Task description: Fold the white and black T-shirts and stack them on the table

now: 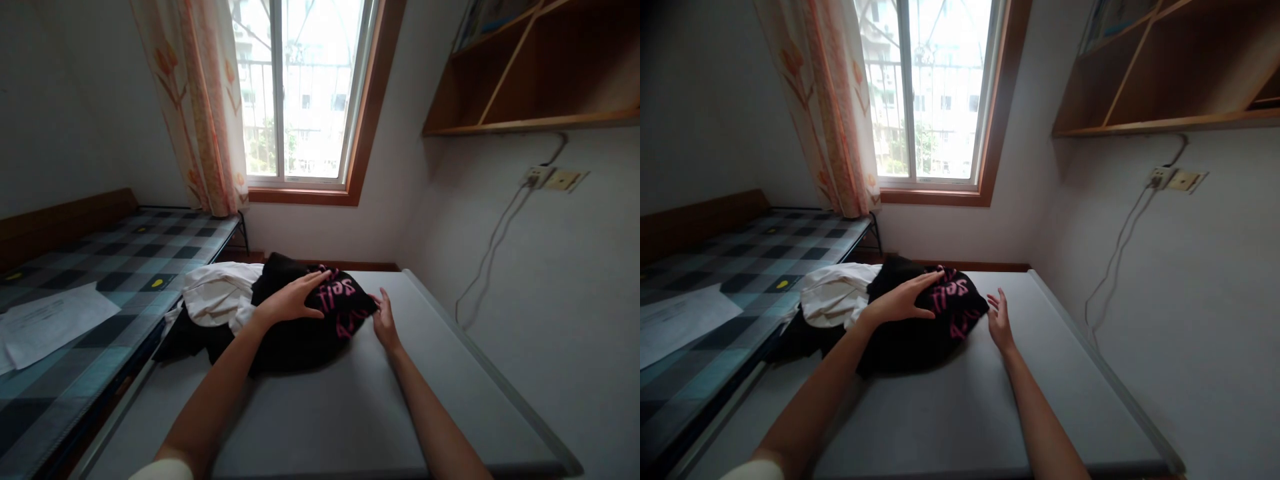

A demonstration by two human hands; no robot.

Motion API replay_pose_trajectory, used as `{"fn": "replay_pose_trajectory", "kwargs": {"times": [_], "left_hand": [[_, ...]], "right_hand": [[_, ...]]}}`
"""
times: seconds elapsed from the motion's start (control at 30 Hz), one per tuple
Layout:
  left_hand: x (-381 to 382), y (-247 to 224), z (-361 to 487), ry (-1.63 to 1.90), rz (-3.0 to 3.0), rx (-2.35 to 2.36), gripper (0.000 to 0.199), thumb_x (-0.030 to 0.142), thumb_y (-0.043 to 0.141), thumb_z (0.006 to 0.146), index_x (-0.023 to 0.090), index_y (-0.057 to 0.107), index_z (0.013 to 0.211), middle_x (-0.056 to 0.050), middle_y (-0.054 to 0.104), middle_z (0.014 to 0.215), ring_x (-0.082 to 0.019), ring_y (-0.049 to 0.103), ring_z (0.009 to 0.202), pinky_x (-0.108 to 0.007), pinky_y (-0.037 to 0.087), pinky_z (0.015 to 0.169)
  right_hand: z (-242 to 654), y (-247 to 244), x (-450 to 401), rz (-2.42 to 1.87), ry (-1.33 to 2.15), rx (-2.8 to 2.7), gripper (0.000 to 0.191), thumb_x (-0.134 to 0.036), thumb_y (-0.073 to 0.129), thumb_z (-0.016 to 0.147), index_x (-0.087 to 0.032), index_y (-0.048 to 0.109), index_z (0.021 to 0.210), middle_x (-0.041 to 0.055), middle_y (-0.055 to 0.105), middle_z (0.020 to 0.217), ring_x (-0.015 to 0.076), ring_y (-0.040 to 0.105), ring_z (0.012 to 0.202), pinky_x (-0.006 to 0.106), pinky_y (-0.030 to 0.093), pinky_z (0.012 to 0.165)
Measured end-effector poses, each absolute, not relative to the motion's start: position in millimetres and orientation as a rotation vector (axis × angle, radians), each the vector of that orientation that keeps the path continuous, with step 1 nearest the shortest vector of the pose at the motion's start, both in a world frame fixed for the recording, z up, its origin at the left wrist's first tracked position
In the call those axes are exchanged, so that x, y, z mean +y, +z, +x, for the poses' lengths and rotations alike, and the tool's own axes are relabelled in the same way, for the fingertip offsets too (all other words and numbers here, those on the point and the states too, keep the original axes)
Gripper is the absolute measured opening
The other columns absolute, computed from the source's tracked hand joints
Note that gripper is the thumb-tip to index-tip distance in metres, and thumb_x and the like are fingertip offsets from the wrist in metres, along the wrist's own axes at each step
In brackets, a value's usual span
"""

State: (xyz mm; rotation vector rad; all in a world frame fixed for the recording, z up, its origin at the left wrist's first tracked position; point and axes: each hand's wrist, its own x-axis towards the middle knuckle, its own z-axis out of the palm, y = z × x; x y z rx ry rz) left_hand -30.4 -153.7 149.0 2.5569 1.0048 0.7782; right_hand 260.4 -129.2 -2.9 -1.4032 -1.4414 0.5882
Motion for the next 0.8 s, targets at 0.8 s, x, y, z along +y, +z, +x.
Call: {"fn": "replay_pose_trajectory", "kwargs": {"times": [0.8], "left_hand": [[-124.8, 106.9, -42.9, 0.446, 2.511, 1.221, 0.061, 0.05, 0.058, 0.084, 0.026, 0.045, 0.138, -0.009, 0.058, 0.132, -0.026, 0.056, 0.119, -0.035, 0.042, 0.099]], "right_hand": [[345.7, -10.1, -128.3, -1.687, -0.134, -0.928, 0.037, -0.03, 0.048, 0.074, -0.013, 0.068, 0.1, 0.0173, 0.062, 0.098, 0.0319, 0.053, 0.098, 0.049, 0.041, 0.089]]}}
